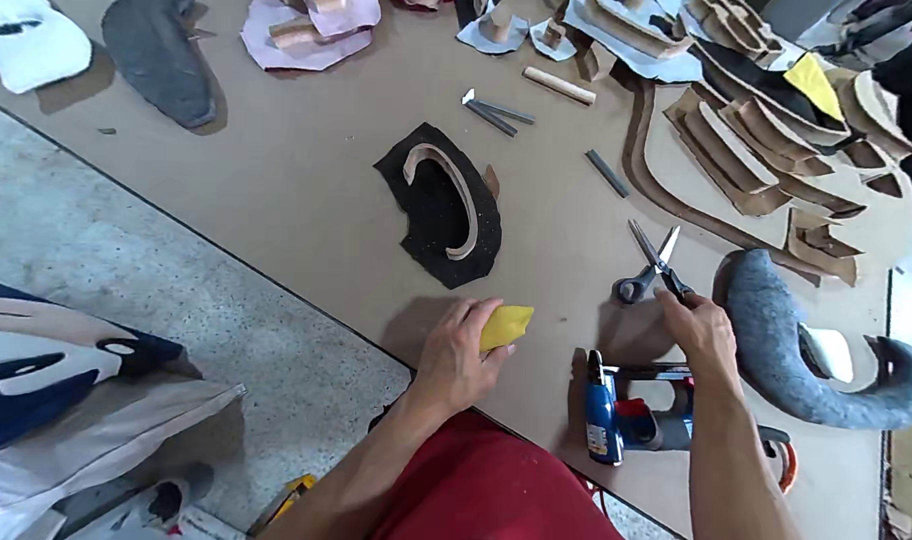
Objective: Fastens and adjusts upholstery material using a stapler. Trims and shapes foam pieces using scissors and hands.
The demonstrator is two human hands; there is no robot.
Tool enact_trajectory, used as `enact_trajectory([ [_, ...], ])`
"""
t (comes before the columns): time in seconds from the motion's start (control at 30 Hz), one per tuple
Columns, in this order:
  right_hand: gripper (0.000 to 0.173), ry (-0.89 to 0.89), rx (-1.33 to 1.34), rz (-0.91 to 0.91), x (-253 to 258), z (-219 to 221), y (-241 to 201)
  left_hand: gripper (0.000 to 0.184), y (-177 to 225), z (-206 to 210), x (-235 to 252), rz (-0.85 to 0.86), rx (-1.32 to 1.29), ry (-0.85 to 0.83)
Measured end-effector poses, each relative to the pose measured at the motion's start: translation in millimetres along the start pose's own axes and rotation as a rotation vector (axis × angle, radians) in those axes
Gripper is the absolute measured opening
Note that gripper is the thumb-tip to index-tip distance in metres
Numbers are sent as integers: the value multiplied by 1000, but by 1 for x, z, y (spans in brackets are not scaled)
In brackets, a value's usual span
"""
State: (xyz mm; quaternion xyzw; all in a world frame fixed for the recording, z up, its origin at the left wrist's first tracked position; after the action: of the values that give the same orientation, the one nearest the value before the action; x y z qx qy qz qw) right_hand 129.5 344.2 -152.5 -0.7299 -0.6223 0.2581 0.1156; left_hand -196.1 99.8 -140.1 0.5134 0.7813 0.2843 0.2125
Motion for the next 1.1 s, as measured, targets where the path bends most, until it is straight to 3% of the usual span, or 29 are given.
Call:
enact_trajectory([
  [0.1,87,12,-36,45,-7,10,-4,60,-5,9,6,-143,-427,-162],
  [0.23,51,23,-114,21,-3,11,-7,53,3,15,11,-223,-891,-294],
  [0.47,29,33,-194,-14,-5,9,-13,40,35,-9,20,-34,-993,-265],
  [0.57,24,-15,181,-53,-25,-3,-14,40,48,-19,20,62,-952,-311],
  [0.67,26,-327,838,-49,-93,6,-23,44,45,-13,20,29,-975,-357],
  [0.73,38,-556,999,-33,-149,17,-30,41,41,-5,19,-4,-987,-388],
  [0.8,47,-798,1054,27,-203,29,-33,36,34,6,12,-39,-864,-388],
  [0.87,48,-1009,1089,98,-245,38,-34,42,21,15,3,-65,-475,-308],
  [1.0,50,-1190,1198,329,-284,53,-20,54,0,43,-15,82,253,-1],
  [1.1,50,-1277,1269,559,-300,67,-20,43,-7,45,-17,23,298,73],
])
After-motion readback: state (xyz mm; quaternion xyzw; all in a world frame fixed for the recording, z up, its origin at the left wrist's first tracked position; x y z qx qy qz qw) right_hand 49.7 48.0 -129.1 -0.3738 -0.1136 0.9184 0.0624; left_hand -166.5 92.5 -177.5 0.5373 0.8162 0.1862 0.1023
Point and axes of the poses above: each hand's wrist, its own x-axis towards the middle knuckle, its own z-axis out of the palm, y = z × x, the point moved 10 cm from there along x, towards the middle knuckle, and after that the axes turned 9 degrees about x, right-handed, at the moved point
